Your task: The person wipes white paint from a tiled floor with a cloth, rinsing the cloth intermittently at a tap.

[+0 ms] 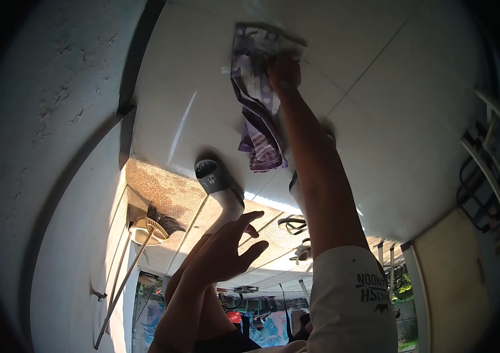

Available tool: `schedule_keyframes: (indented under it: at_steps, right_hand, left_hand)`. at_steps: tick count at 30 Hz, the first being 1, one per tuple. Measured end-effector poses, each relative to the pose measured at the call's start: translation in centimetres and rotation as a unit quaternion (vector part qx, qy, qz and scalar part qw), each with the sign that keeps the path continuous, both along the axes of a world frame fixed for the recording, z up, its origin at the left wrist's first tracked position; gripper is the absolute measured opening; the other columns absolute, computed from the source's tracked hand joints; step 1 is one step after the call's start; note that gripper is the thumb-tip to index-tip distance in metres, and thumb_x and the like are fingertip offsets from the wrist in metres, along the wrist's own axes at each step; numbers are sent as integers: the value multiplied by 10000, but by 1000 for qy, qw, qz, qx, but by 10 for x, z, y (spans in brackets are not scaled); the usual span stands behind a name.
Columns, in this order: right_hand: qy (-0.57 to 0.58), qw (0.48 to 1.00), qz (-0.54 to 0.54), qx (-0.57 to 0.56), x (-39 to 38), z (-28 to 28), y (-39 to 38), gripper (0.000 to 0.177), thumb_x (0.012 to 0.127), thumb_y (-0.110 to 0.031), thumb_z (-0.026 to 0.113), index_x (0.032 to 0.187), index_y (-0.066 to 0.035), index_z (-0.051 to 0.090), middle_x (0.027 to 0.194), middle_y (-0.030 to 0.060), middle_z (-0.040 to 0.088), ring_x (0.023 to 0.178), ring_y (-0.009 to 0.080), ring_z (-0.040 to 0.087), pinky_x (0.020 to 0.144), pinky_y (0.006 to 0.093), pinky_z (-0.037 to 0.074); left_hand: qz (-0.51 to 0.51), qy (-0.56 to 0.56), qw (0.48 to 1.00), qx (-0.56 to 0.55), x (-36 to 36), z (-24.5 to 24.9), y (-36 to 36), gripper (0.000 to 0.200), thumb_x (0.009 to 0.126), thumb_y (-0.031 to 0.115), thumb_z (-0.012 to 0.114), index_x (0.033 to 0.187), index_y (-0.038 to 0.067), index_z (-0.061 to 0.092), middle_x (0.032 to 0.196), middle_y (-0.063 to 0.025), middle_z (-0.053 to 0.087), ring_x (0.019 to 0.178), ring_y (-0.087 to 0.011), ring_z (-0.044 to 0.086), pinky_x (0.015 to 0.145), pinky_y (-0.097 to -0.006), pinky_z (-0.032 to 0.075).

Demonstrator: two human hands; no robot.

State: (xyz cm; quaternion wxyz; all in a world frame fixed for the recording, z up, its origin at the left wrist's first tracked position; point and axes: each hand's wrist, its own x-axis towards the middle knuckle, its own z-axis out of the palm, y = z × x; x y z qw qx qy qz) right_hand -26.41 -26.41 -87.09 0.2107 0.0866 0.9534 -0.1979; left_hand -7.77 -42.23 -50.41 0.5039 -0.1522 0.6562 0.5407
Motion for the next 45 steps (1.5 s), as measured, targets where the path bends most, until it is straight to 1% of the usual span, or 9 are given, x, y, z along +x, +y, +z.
schedule_keyframes:
  at_steps: [8,10,12,13,15,19,24,31,45]
  right_hand:
    - [-93,995,-36,-11,126,25,10,360,895,-411,671,867,-52,683,863,208,704,862,414,680,741,523,520]
    - [-158,987,-20,-5,117,43,4,344,882,-360,698,1032,-52,672,1017,215,698,968,401,663,821,482,524]
    - [128,989,34,-72,122,50,-4,536,891,-309,691,1314,-14,547,1337,256,563,1226,410,546,1007,495,451]
    - [129,988,35,-72,128,44,-8,536,891,-309,691,1314,-14,547,1337,256,563,1226,410,546,1007,495,451]
    - [60,983,167,47,137,38,-21,743,921,-324,653,1492,33,338,1571,248,286,1375,498,332,1141,542,321]
    - [68,987,135,53,97,17,-50,720,961,-391,565,1507,21,341,1621,230,198,1439,516,227,1183,594,215]
    - [136,977,161,32,6,10,-71,669,933,-374,593,1474,-25,411,1585,222,302,1418,484,306,1171,570,257]
    - [19,969,245,-6,145,45,-21,715,912,-371,603,1499,-28,380,1594,203,307,1455,472,274,1189,542,251]
    - [138,962,235,13,69,27,-37,632,931,-336,588,1487,-89,415,1555,152,394,1412,410,366,1163,567,269]
  left_hand:
    - [98,-25,992,-81,13,-15,-2,486,955,263,664,1350,33,499,1066,-180,693,1108,-332,655,995,-429,478]
    - [66,-68,992,-81,12,-14,-7,479,960,269,654,1346,31,500,1061,-182,695,1131,-337,646,1012,-434,467]
    - [47,-65,993,-81,10,-14,-7,490,964,281,648,1354,28,495,1062,-183,697,1155,-340,636,1022,-433,458]
    - [63,-65,993,-72,9,-13,-6,493,962,273,652,1358,27,492,1066,-182,698,1159,-337,635,1026,-429,455]
    - [86,-57,993,-51,6,-9,-4,504,956,244,664,1370,19,482,1064,-180,702,1150,-327,642,1028,-424,450]
    - [67,-67,995,-40,7,-8,-11,508,943,227,681,1359,13,482,1060,-165,708,1133,-323,651,1033,-423,447]
    - [57,-67,994,-68,9,-7,-21,505,945,270,669,1359,45,487,1043,-158,711,1104,-337,662,1007,-451,470]
    - [82,-71,993,-56,16,-7,-24,485,954,293,656,1357,71,501,1032,-169,708,1087,-343,669,1009,-463,476]
    - [43,-65,994,-73,42,0,-26,491,955,289,655,1373,84,502,1027,-152,707,1033,-331,683,988,-450,493]
